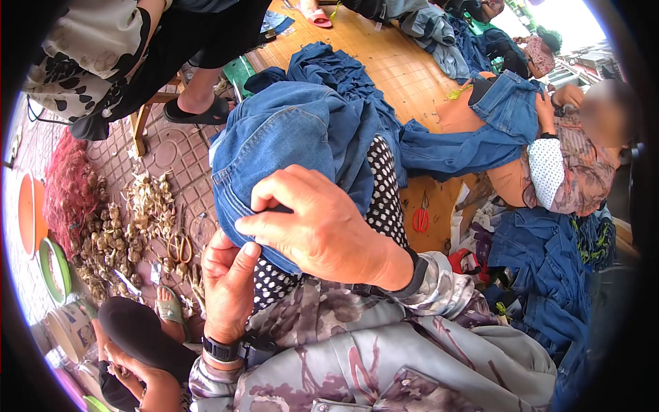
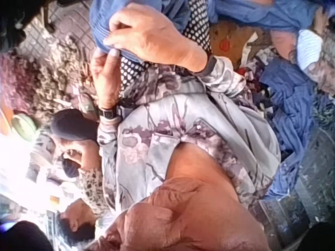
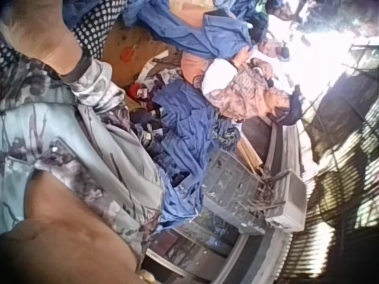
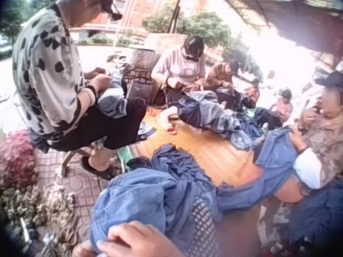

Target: Trim loose threads and inspect denim/leather-like goods using scissors.

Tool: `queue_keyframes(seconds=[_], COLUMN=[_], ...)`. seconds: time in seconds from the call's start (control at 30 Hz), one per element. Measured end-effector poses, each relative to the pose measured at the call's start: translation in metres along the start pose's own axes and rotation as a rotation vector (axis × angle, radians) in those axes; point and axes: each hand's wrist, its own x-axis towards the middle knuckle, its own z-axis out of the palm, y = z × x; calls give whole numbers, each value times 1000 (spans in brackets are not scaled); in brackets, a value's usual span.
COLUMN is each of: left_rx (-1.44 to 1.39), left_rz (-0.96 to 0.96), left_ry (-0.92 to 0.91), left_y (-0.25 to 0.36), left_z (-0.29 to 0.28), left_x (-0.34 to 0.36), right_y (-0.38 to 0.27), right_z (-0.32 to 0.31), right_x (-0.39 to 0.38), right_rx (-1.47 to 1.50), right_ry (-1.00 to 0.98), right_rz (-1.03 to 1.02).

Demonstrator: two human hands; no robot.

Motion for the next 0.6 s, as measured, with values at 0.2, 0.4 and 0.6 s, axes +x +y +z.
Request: queue_keyframes(seconds=[0.2, 0.4, 0.6], left_rx=[28, -36, -30], left_rz=[-15, -54, -44], left_ry=[10, 61, 12], left_y=[-3, 1, -4], left_z=[-1, 6, -1], left_x=[-3, -2, -3], right_y=[0, 12, 7], right_z=[8, 2, -8], right_x=[-5, -15, -20], right_rx=[-41, 668, 423], right_ry=[-15, 127, 145], right_rz=[5, 427, 247])
